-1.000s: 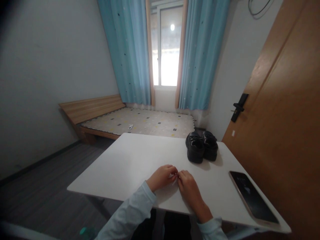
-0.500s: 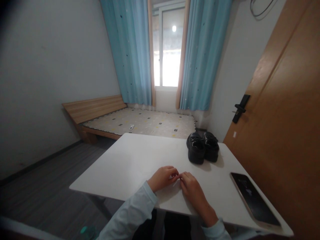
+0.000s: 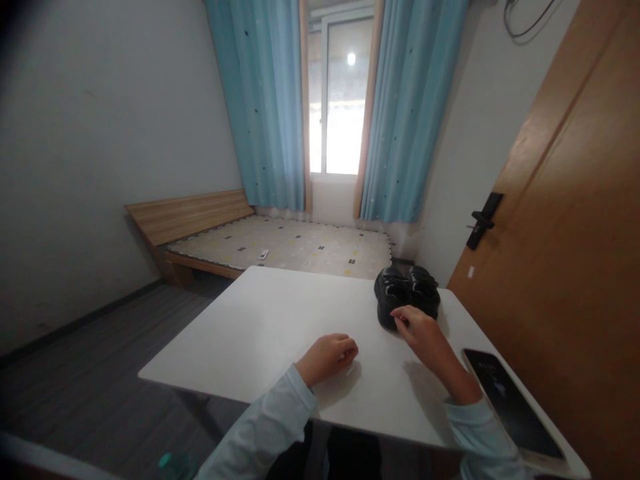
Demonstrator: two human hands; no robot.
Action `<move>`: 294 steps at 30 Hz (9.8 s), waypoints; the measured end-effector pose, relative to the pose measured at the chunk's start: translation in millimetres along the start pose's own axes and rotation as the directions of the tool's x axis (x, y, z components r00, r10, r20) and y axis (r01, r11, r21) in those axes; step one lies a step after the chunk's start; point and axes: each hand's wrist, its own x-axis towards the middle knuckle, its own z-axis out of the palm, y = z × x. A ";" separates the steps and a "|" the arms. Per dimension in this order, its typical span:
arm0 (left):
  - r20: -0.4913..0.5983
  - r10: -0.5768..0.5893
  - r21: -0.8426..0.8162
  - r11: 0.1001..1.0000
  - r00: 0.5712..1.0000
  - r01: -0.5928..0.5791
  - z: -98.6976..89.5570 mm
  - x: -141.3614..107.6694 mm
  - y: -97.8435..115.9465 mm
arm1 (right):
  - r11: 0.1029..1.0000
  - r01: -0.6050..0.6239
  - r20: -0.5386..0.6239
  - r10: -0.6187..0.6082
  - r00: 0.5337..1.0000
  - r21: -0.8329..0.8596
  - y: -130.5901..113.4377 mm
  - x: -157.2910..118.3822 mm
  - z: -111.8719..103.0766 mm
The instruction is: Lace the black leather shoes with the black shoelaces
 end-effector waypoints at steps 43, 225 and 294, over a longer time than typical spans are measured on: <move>0.014 -0.003 0.022 1.000 1.000 0.002 3.8 -0.8 -4.3 | 0.957 -0.014 -0.009 0.011 1.000 -0.290 86.8 25.9 50.7; -0.326 -0.102 -0.431 0.901 0.940 -0.051 -46.4 43.2 -92.2 | 0.298 -0.255 0.038 0.579 0.814 0.920 -4.4 65.9 73.9; -0.286 -0.097 -0.279 0.960 0.953 0.015 -50.4 45.5 -79.3 | 0.926 0.298 0.161 -0.265 0.951 -0.232 -60.6 70.3 82.0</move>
